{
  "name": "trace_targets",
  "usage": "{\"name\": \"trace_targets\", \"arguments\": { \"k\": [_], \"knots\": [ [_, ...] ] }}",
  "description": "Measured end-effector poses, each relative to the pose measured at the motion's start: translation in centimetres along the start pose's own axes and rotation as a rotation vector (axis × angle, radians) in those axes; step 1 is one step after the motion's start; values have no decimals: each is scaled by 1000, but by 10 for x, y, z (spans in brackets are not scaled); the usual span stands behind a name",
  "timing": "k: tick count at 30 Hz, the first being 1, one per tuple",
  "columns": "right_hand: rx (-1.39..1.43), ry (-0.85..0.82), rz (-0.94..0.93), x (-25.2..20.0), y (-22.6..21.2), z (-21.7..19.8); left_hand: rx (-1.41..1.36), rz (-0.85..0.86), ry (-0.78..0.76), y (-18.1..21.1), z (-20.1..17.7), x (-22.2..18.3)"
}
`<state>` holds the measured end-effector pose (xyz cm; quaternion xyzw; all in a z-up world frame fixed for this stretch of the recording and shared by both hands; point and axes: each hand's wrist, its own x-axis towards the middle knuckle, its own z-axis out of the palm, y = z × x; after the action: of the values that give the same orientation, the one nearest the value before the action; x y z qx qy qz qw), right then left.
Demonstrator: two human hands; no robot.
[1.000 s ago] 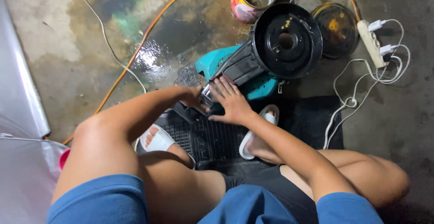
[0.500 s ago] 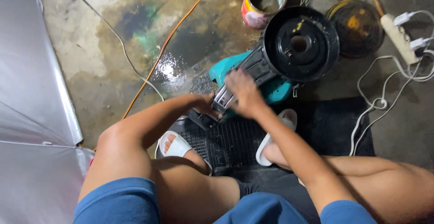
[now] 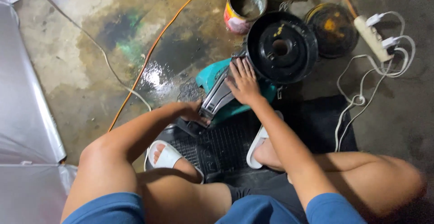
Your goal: Manually sanding a motorcycle engine component using sandpaper and water while sitting on the floor.
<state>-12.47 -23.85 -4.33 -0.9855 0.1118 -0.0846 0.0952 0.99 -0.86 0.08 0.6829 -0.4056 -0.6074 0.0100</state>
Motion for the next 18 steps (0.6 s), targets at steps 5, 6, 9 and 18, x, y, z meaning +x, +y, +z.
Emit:
{"name": "trace_targets", "arguments": {
  "k": [5, 6, 9, 18],
  "knots": [
    [-43, 3, -258, -37, -53, -5, 42, 21, 4, -8, 3, 9],
    [32, -81, -304, -53, -66, -5, 45, 6, -8, -12, 5, 10],
    [-44, -7, -290, -24, -32, -11, 28, 16, 5, -11, 5, 23],
    [22, -123, -332, -53, -64, -1, 37, 22, -9, -2, 10, 7]
  ]
}}
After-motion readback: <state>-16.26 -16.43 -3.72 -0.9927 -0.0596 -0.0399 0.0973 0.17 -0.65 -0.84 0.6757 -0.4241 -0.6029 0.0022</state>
